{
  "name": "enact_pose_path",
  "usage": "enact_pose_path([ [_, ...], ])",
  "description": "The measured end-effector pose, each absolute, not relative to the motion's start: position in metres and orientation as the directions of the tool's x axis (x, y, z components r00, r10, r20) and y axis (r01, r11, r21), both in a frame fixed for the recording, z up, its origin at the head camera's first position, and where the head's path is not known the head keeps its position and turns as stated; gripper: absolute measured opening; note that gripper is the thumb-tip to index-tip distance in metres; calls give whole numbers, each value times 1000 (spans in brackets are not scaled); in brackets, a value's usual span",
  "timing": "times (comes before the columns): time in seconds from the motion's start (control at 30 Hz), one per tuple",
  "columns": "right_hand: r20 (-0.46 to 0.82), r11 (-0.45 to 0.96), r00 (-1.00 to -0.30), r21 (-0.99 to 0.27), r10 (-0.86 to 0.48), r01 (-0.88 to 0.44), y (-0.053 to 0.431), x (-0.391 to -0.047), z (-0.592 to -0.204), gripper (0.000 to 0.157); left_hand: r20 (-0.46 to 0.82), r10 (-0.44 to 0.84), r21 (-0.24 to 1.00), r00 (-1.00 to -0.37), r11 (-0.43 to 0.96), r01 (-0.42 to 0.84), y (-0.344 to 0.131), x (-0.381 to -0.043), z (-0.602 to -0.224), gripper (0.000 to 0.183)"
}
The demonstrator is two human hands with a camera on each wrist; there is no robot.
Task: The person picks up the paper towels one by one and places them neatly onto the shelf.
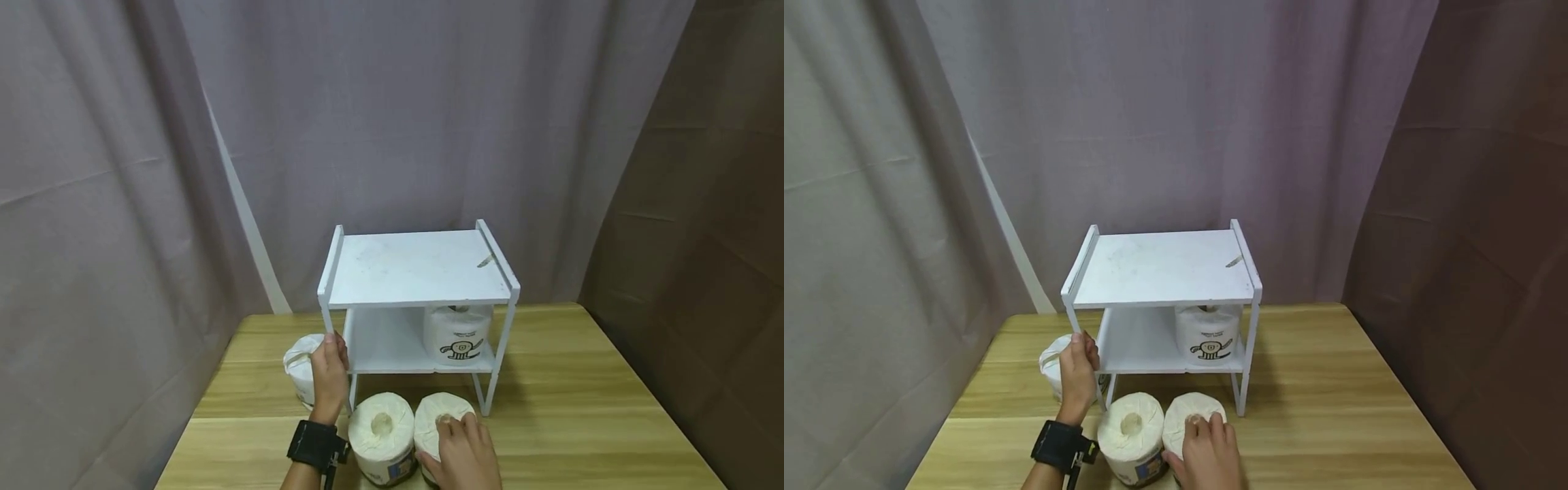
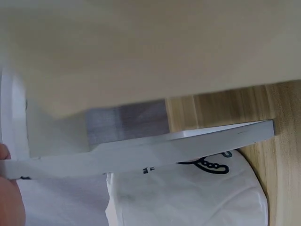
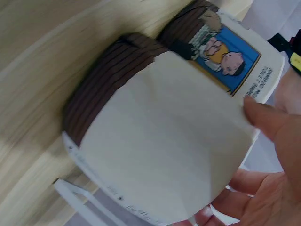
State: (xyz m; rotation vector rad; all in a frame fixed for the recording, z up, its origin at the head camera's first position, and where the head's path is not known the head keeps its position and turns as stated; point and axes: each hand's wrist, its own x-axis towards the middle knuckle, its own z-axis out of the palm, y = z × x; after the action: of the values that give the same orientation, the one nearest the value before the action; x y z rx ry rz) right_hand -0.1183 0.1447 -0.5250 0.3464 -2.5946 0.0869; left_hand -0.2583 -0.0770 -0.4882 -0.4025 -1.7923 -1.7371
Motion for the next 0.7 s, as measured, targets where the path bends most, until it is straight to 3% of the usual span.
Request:
enact_pose_path([
  [0.27,487,989,-861,55,-147,-138,125,-121,-521,69,701,-265,711,-662,178,681,-73,-267,-493,48],
  [0.7,475,988,-867,50,-152,-146,132,-120,-520,55,732,-263,677,-628,184,713,-69,-271,-498,48],
])
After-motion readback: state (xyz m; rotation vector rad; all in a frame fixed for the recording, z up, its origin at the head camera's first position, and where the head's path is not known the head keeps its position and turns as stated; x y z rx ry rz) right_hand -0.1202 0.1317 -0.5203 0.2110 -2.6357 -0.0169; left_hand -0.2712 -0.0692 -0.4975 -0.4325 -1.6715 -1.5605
